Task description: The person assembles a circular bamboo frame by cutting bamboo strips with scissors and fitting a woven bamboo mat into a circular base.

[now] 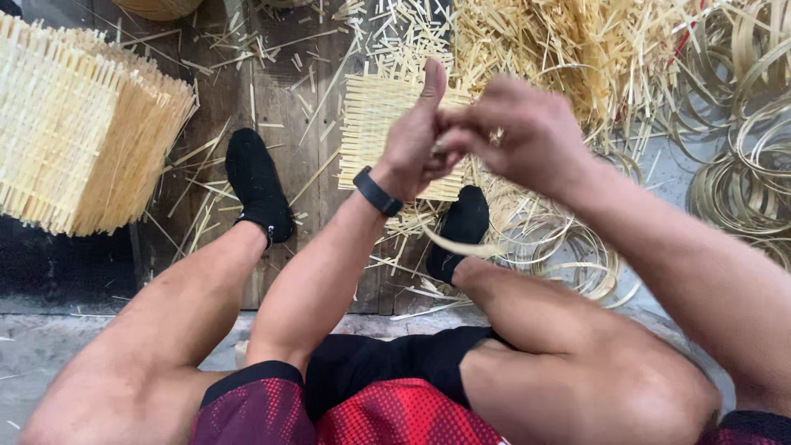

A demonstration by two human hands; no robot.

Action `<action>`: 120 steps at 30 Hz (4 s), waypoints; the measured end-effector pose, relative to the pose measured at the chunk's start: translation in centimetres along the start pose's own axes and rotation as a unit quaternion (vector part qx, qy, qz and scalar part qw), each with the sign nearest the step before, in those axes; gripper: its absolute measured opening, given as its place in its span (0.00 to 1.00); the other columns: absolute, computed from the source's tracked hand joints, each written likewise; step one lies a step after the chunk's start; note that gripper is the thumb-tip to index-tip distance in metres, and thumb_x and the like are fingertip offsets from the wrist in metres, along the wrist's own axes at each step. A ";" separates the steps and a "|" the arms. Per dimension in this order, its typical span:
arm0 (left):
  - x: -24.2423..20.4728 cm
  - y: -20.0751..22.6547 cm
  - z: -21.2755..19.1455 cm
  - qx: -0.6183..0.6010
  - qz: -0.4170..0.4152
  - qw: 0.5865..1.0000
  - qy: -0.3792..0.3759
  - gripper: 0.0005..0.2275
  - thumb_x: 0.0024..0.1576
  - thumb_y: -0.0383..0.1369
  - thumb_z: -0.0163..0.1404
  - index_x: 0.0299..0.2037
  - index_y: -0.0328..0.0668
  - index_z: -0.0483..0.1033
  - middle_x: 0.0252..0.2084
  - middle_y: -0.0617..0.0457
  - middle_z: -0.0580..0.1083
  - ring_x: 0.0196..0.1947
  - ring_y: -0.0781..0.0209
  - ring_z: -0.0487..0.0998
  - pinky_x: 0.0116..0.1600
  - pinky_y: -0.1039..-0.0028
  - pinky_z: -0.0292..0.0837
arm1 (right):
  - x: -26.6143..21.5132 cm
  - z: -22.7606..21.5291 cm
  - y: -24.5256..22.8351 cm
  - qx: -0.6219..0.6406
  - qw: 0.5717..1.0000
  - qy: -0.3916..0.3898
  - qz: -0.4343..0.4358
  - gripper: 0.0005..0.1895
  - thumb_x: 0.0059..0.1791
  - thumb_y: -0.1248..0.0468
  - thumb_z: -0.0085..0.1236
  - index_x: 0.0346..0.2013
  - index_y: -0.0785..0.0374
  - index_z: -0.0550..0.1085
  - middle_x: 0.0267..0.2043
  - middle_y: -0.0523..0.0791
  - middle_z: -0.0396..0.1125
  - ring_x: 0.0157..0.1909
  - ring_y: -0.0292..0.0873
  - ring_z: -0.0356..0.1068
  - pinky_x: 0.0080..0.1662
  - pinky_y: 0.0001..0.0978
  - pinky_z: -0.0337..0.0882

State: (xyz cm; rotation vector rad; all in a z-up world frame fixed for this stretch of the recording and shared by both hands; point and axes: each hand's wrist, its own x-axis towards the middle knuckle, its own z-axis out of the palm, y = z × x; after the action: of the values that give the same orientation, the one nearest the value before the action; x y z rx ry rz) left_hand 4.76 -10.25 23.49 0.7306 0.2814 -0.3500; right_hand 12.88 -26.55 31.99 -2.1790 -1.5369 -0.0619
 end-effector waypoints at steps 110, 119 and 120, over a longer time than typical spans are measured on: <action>11.5 -6.0 -20.8 0.681 0.305 0.649 0.151 0.09 0.64 0.42 0.53 0.48 0.56 0.85 0.51 0.56 0.75 0.51 0.50 0.71 0.57 0.56 0.67 | -6.8 29.3 0.6 -0.170 0.967 -0.182 0.060 0.52 0.50 0.36 0.55 0.74 0.72 0.57 0.77 0.62 0.45 0.79 0.63 0.38 0.73 0.67 0.35; 12.9 -5.5 -21.5 0.669 0.283 0.676 0.121 0.12 0.68 0.43 0.47 0.44 0.48 0.82 0.47 0.53 0.74 0.47 0.52 0.73 0.54 0.63 0.71 | -5.0 26.4 2.5 -0.042 0.990 -0.103 0.086 0.39 0.43 0.47 0.65 0.62 0.66 0.68 0.69 0.59 0.57 0.73 0.59 0.52 0.68 0.63 0.54; 12.9 -5.5 -21.4 0.677 0.293 0.665 0.119 0.13 0.67 0.43 0.47 0.43 0.47 0.82 0.46 0.52 0.74 0.46 0.51 0.73 0.53 0.64 0.71 | -4.4 25.4 4.9 0.016 0.969 -0.193 0.155 0.25 0.49 0.50 0.61 0.56 0.59 0.72 0.60 0.51 0.64 0.66 0.52 0.61 0.65 0.52 0.61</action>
State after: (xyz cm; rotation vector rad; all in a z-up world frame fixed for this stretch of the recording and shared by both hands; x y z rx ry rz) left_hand 11.41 -1.99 0.17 2.3063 -0.0507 0.2622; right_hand 9.89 -21.57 6.46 -2.4813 -1.3462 0.5135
